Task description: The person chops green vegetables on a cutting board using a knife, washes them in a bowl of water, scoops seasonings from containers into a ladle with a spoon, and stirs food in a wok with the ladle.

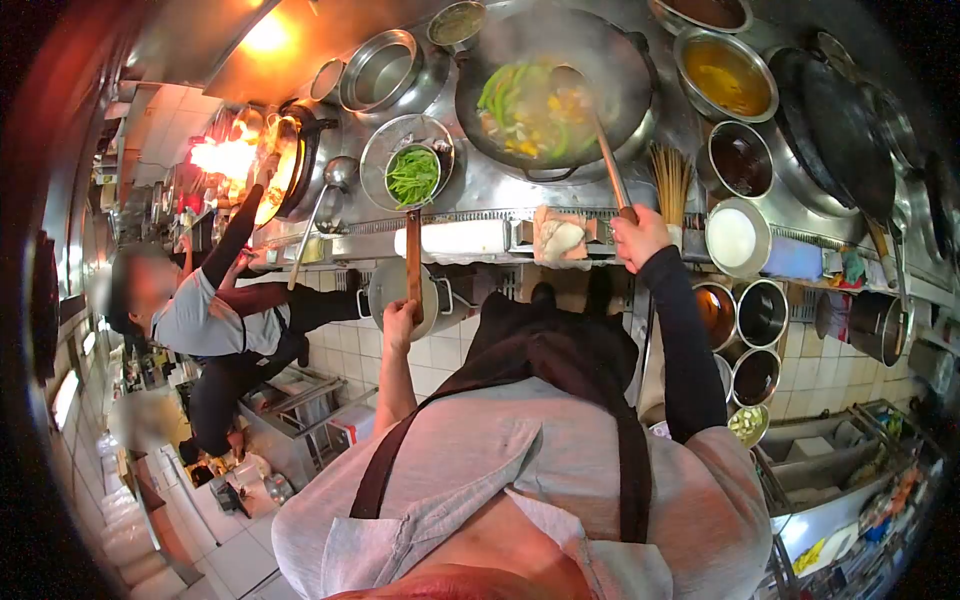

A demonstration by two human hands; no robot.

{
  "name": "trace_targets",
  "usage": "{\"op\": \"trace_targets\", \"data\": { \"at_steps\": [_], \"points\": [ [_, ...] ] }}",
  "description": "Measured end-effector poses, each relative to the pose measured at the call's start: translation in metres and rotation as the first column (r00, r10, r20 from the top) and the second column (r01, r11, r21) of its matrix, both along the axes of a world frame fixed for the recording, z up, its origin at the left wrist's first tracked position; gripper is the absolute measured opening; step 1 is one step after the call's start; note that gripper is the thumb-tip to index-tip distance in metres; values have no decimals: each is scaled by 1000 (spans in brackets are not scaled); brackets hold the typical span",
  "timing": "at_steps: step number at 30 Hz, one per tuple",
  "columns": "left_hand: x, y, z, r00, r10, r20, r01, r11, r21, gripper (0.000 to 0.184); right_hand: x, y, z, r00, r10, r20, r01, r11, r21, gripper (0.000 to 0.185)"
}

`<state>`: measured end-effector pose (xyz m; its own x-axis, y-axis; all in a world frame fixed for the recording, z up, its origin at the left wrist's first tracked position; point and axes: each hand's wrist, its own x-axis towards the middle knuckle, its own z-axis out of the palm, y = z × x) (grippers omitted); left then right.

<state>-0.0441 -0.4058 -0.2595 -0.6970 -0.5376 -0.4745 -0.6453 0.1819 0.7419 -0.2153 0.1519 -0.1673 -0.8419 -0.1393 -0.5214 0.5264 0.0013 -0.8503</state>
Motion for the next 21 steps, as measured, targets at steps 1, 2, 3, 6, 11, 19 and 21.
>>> {"op": "trace_targets", "data": {
  "at_steps": [1, 2, 3, 6, 11, 19, 21],
  "points": [
    [-2, 1, 1, 1000, -1, -17, 0, 1000, -18, 43, 3, -2, -10, 963, 113, -243, -30, 946, 323, 31],
    [-5, 3, 2, 999, -5, -35, 3, 999, -35, 43, 6, -5, -19, 885, 240, -399, 83, 761, 643, 36],
    [-11, 9, 11, 999, -36, -13, 33, 988, -153, 42, 8, -8, -24, 861, 249, -444, 155, 703, 694, 39],
    [-29, 31, 36, 979, -202, 37, 190, 822, -536, 40, 17, -16, -48, 789, 237, -566, 348, 587, 731, 50],
    [-74, 54, 59, 768, -624, -145, 397, 640, -657, 37, 84, -29, -41, 732, 83, -676, 574, 458, 678, 52],
    [-74, 9, 44, 805, -587, -90, 365, 608, -705, 44, 284, -69, -186, 975, -89, -206, 212, 660, 721, 33],
    [-61, -12, 30, 838, -541, -73, 354, 641, -681, 47, 299, -121, -157, 990, -104, -100, 138, 877, 461, 32]
  ]
}}
